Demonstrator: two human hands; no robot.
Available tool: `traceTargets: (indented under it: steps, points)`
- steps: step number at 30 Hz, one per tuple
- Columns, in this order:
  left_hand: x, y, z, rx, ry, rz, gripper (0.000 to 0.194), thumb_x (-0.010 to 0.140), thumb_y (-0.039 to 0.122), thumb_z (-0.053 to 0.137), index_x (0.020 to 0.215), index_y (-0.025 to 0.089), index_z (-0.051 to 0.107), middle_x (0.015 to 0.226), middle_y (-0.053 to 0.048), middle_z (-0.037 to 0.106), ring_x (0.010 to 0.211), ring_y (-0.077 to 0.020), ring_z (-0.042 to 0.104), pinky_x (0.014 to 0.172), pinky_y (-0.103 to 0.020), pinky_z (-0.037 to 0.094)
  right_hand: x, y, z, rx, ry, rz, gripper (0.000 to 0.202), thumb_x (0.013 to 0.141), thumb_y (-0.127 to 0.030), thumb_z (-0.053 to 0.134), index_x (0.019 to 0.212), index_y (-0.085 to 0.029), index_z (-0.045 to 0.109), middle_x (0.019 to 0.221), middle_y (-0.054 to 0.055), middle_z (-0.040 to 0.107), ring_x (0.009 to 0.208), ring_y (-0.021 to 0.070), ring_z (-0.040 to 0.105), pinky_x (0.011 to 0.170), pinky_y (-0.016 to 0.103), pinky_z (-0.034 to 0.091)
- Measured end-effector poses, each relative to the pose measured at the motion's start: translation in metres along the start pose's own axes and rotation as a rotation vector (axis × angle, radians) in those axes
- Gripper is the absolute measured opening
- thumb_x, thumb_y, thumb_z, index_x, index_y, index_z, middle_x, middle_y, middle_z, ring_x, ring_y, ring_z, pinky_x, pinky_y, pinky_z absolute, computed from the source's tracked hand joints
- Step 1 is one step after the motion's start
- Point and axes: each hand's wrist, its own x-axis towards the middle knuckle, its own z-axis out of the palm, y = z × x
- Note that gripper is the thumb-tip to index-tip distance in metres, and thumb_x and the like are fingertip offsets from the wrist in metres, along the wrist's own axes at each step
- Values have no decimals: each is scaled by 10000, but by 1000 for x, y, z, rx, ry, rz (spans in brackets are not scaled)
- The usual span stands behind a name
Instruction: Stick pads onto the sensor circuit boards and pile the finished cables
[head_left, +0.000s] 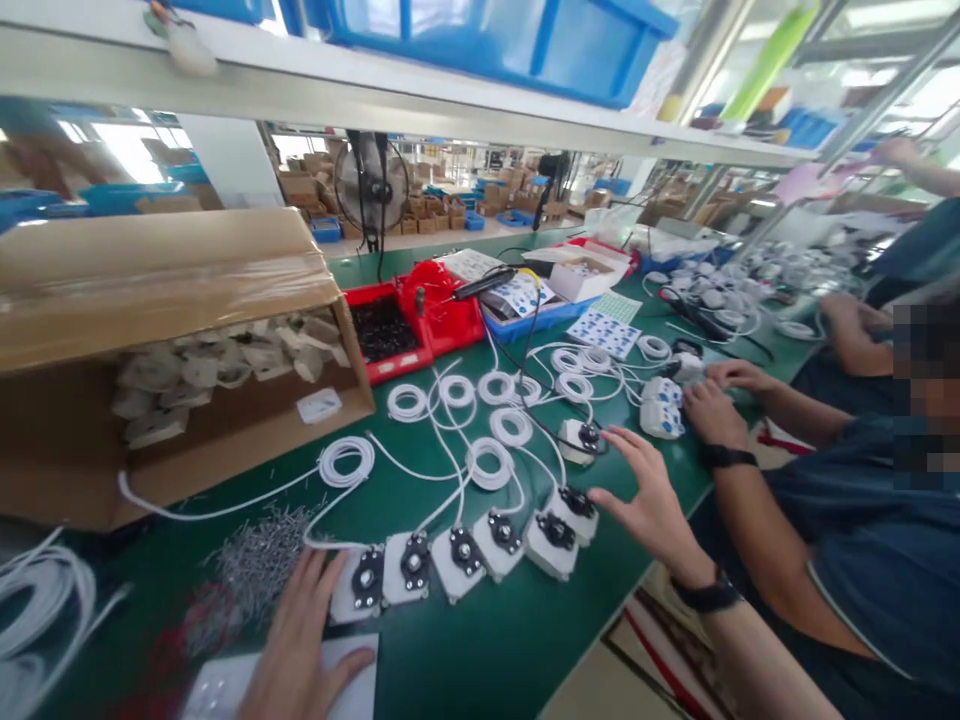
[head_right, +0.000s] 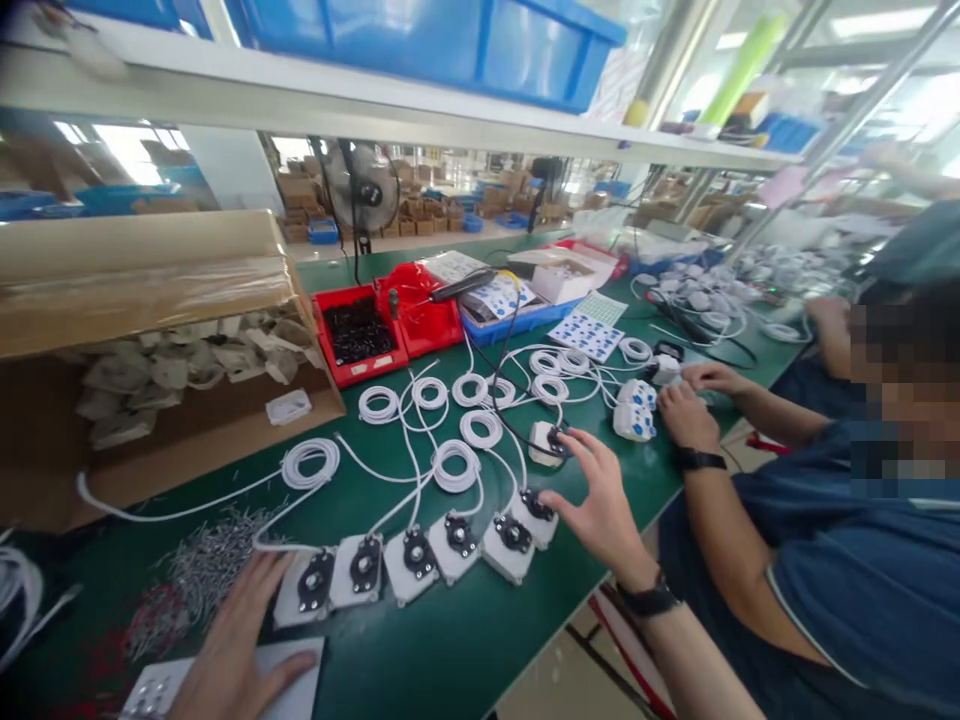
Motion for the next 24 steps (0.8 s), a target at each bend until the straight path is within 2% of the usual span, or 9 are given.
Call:
traceTargets:
  steps: [2,4,7,9,11,14,17,21,24]
  points:
    - [8,5,-7,17,-68,53,895,718,298,646,1455,249,142,1496,-143,280,1333,-374,330,1009,-558,405,-37,14,-3,-124,-30,-7,901,670,-595,683,1402,-204,333,1470,157,284,1343,372,250,1072,561,250]
    - [18,9,-12,3,-120,99,879,728,278,646,1446,224,140,1488,-163,290,1319,-352,364,1014,-534,409,-64,14,3,-215,-80,-2,936,689,-601,660,1434,-209,251,1513,162,180,1378,394,145,1054,614,231]
    - [33,13,-16,-33,-139,151,650,748,234,636,1320,181,332,1458,-175,341,1279,-318,434,1002,-496,430,-87,-5,24,-298,-142,-17,924,674,-602,672,1420,-230,273,1516,158,181,1382,413,102,1018,679,204]
    - [42,19,-19,-30,-133,187,488,745,231,648,1186,178,447,1472,-172,311,1252,-315,461,984,-483,443,-94,-23,42,-312,-177,-31,940,640,-592,703,1409,-237,297,1510,154,208,1378,421,102,1003,697,199]
    - [51,29,-22,16,-155,219,505,730,242,678,1189,197,473,1507,-166,230,1245,-327,461,971,-482,442,-97,-39,58,-326,-180,-24,915,632,-546,729,1393,-236,327,1497,145,256,1377,422,101,1002,701,195]
    - [62,53,-24,122,-193,262,803,672,264,748,1366,257,344,1539,-176,96,1290,-375,390,952,-497,431,-95,-54,75,-348,-110,60,796,694,-493,699,1363,-215,369,1489,141,280,1378,420,86,990,711,199]
    - [70,78,-16,169,-178,302,1004,594,365,807,1424,239,257,1537,-209,50,1336,-415,294,971,-514,398,-89,-60,83,-357,-66,158,759,734,-509,652,1362,-191,368,1518,148,198,1373,453,26,935,747,228]
    - [84,108,4,180,-132,371,961,586,511,781,1384,194,349,1526,-234,80,1308,-413,339,981,-508,381,-83,-56,87,-334,-54,172,768,758,-516,617,1387,-177,338,1530,149,151,1367,471,-9,920,752,245]
    - [104,127,21,161,-143,418,933,590,583,745,1359,196,387,1524,-230,96,1289,-400,362,968,-491,386,-72,-41,87,-308,0,173,708,811,-484,555,1402,-176,316,1528,149,156,1368,466,-5,926,736,260]
